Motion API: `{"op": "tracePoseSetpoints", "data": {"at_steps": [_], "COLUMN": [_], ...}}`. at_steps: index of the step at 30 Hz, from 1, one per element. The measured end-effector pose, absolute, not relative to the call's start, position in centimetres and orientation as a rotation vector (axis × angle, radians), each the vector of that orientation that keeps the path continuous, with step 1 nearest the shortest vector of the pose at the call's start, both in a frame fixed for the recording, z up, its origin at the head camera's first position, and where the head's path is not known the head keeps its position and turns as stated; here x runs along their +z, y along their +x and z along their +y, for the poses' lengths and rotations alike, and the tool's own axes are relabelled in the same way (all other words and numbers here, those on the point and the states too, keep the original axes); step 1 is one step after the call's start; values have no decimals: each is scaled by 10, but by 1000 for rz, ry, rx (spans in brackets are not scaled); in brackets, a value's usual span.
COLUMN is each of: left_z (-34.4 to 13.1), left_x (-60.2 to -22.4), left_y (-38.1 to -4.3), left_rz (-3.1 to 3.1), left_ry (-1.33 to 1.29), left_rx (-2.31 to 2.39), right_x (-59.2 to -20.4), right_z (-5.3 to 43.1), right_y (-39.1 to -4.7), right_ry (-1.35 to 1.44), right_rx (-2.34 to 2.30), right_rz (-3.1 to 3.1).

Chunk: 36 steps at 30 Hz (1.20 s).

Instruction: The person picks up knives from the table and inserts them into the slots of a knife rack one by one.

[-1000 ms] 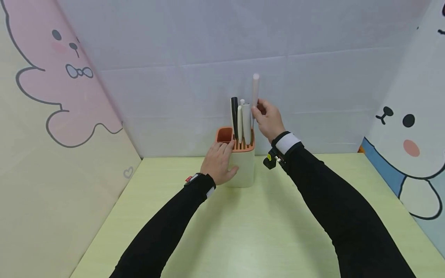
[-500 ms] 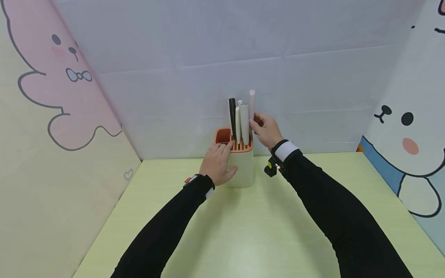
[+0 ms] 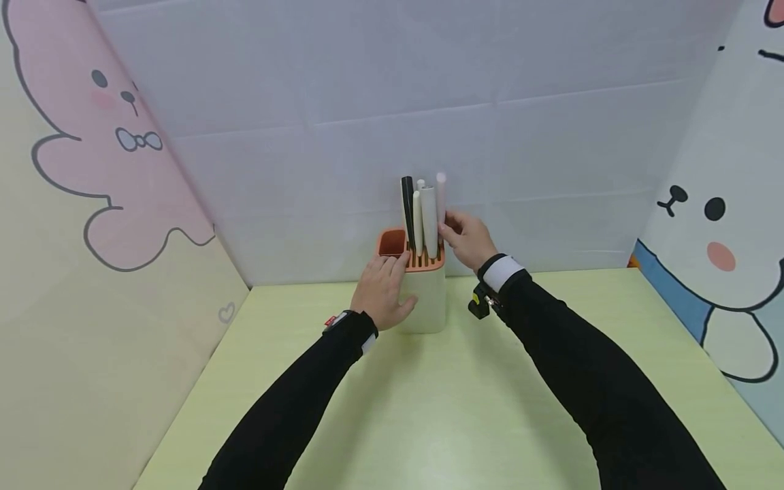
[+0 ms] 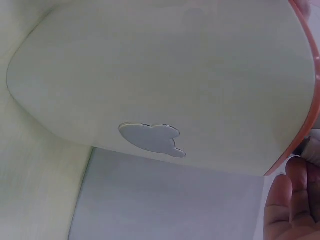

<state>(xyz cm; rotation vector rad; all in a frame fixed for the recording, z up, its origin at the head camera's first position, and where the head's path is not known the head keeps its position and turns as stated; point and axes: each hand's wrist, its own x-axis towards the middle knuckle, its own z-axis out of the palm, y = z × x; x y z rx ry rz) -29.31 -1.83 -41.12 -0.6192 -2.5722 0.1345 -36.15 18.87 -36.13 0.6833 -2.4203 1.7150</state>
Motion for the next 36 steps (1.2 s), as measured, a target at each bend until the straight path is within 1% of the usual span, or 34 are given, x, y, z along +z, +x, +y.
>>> {"op": "tracePoseSetpoints", "data": {"at_steps": [9, 19, 30, 36], "left_z": [-17, -10, -2, -25], "left_x": [-411, -408, -411, -407], "left_y": [-293, -293, -294, -291], "left_rz": [-2583, -2572, -2606, -2607], "left_ry": [-623, -656, -710, -708], "left_rx": [124, 111, 131, 46], "right_x": [-367, -374, -390, -393], "right_z": [187, 195, 204, 209], "right_y": [-361, -357, -343, -332], "right_ry": [654, 643, 611, 609], "right_rx": [1626, 1415, 1507, 1546], "right_rz": [-2475, -2566, -2522, -2539]}}
